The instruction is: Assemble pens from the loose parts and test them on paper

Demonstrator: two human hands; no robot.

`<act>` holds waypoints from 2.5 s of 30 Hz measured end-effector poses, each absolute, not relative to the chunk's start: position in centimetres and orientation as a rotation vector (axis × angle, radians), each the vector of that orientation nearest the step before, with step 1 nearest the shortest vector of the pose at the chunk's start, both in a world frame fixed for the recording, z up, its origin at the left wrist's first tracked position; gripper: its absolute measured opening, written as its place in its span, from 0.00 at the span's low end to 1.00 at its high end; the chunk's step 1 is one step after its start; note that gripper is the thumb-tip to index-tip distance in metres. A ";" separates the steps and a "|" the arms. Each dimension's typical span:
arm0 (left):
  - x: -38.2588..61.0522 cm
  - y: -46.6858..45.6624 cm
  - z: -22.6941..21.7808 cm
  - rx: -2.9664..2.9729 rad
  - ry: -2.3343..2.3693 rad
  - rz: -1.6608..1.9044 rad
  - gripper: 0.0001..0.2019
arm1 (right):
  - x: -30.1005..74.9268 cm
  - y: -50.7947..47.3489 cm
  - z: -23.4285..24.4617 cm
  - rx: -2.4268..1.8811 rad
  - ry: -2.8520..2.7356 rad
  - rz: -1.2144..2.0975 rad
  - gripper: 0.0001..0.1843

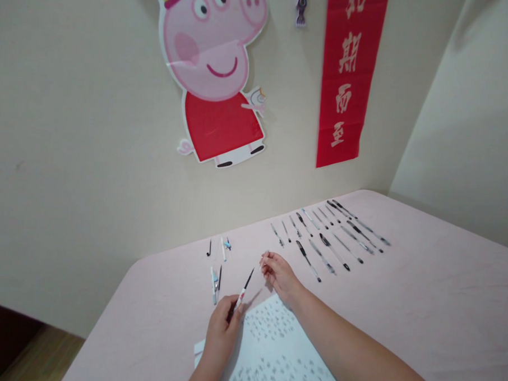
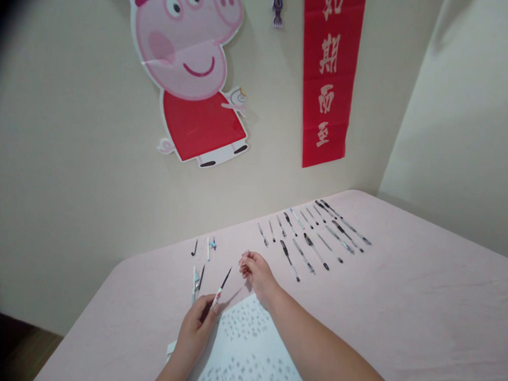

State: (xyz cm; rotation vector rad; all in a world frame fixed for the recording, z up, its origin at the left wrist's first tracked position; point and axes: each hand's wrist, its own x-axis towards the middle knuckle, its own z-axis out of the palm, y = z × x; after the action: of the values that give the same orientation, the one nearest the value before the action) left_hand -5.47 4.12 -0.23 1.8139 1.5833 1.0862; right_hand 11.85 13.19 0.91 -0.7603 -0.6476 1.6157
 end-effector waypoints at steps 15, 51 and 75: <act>-5.6 4.2 -0.5 1.855 1.583 1.048 0.13 | 12.3 12.7 1.5 -0.578 -0.575 1.726 0.16; -5.5 4.2 -0.5 1.855 1.597 1.036 0.13 | 11.6 12.2 1.5 -0.669 -0.821 1.663 0.17; -5.4 4.0 0.2 1.874 1.559 1.077 0.12 | 10.9 11.6 0.7 -0.709 -1.102 1.673 0.19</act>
State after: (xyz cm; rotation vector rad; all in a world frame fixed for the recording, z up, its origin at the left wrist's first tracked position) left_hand -5.39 4.03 0.18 1.8743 1.5585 1.0773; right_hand 10.88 11.55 0.67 -0.7094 -1.1022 1.6731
